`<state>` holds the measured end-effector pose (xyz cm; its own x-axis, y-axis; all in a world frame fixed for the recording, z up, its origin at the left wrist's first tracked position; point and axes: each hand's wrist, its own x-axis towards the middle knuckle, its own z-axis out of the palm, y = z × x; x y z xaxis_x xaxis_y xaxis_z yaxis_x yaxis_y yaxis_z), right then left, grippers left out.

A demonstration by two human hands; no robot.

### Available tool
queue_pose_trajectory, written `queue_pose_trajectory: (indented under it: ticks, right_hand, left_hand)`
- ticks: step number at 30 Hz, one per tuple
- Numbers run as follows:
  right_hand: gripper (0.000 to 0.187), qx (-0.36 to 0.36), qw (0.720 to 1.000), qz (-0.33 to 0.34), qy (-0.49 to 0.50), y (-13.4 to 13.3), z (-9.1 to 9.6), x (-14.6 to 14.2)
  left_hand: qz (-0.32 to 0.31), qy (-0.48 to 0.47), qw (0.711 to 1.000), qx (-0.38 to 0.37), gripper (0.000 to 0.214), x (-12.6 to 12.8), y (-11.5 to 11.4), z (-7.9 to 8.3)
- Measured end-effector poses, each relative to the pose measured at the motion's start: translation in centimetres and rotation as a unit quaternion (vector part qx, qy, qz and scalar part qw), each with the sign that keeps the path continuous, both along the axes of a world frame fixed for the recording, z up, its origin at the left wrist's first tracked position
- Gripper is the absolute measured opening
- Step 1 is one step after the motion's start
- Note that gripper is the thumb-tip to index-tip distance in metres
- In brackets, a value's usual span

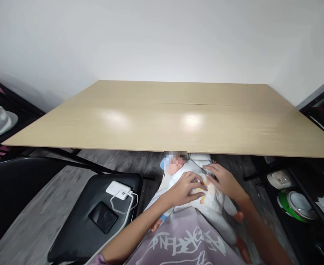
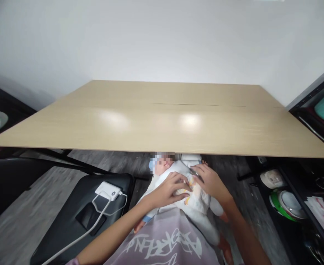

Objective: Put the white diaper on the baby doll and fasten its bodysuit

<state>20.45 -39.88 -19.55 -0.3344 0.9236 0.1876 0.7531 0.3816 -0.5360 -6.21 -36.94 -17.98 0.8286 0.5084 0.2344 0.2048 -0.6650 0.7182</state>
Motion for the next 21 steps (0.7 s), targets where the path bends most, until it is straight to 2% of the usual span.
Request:
queue_pose_trajectory:
  ticks: [2,4,11,15,18,21]
  right_hand:
    - [0.038,-0.025,0.998,0.059,0.013,-0.5,0.8,-1.5]
    - [0.040,-0.040,0.995,0.086,0.021,-0.9,1.2,-2.5]
    - [0.033,-0.029,0.997,0.058,0.047,-1.2,0.9,-2.5]
    - [0.037,-0.034,0.996,0.061,0.055,-1.4,0.6,-2.4]
    - [0.036,-0.037,0.997,0.059,0.045,-1.3,0.6,-2.7]
    - [0.030,-0.050,0.997,0.054,0.035,-1.5,1.4,-2.6]
  left_hand:
    - [0.014,-0.004,1.000,0.007,0.023,0.1,-0.2,-0.2]
    - [0.026,-0.004,1.000,0.014,0.021,0.2,-0.5,-0.4]
    - [-0.004,0.013,1.000,0.007,0.019,0.3,-1.0,-0.1]
    - [0.032,0.045,0.998,-0.008,0.018,0.8,-1.2,0.5]
    - [0.054,0.052,0.997,-0.008,0.013,0.9,-1.3,1.2]
    - [0.017,0.046,0.999,-0.021,0.013,-0.2,-1.3,2.7]
